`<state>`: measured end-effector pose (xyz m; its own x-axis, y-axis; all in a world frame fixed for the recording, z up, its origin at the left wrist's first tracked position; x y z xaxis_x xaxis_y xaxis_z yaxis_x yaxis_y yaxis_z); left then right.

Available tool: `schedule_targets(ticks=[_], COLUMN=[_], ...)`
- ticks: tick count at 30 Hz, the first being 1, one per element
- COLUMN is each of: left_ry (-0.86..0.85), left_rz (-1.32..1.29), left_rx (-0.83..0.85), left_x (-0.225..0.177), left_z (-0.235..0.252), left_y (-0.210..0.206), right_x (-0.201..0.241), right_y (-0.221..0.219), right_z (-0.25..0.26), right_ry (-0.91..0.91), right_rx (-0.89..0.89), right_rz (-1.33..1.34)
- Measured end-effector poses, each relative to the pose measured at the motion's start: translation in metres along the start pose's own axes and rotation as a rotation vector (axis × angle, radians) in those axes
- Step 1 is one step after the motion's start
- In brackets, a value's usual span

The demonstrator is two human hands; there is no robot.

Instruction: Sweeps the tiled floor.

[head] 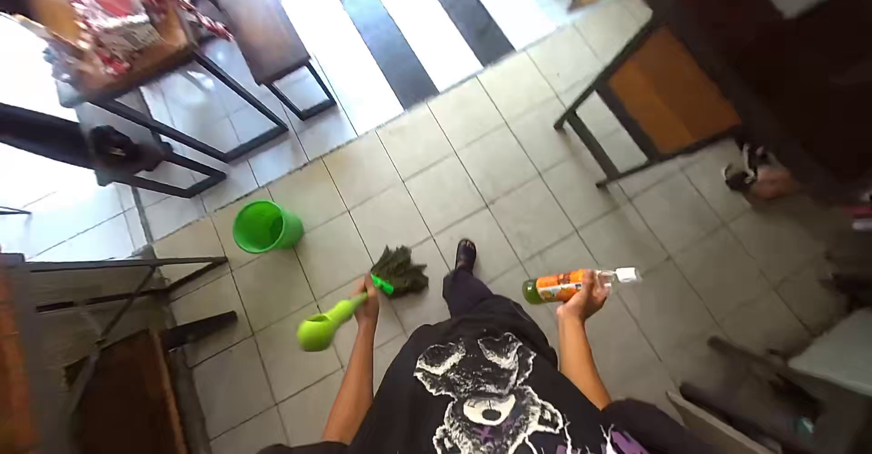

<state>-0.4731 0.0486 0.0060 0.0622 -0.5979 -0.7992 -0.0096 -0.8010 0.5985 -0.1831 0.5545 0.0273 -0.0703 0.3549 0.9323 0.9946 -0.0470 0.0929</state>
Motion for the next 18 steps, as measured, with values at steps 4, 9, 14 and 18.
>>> schedule_targets(ticks=[4, 9, 14, 18], left_ry=[0.069, 0.121, 0.242, 0.284], left_rz=[0.137, 0.095, 0.215, 0.254], left_rx=[0.107, 0.151, 0.34, 0.433], left_x=[-0.016, -0.04, -0.059, -0.069], left_z=[0.017, 0.073, 0.164, 0.25], left_y=[-0.045, -0.106, -0.154, -0.188], right_x=[0.048, 0.12, 0.133, 0.108], right_y=[-0.142, -0.305, -0.422, -0.47], right_z=[0.065, 0.106, 0.137, 0.176], right_ry=[0.064, 0.159, 0.193, 0.162], right_rx=[0.273, 0.612, 0.766, 0.626], right_rz=[0.005, -0.032, -0.134, -0.337])
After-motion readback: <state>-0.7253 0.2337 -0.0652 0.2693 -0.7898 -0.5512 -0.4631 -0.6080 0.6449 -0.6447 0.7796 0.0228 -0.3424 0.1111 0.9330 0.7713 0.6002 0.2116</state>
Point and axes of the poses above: each hand's wrist, its own z-axis towards the middle knuckle, its own y-axis out of the back of the hand, x = y × z, the point moved 8 cm from there along z, towards the middle knuckle, and after that the axes turned 6 degrees about -y, right-handed, at the moved point
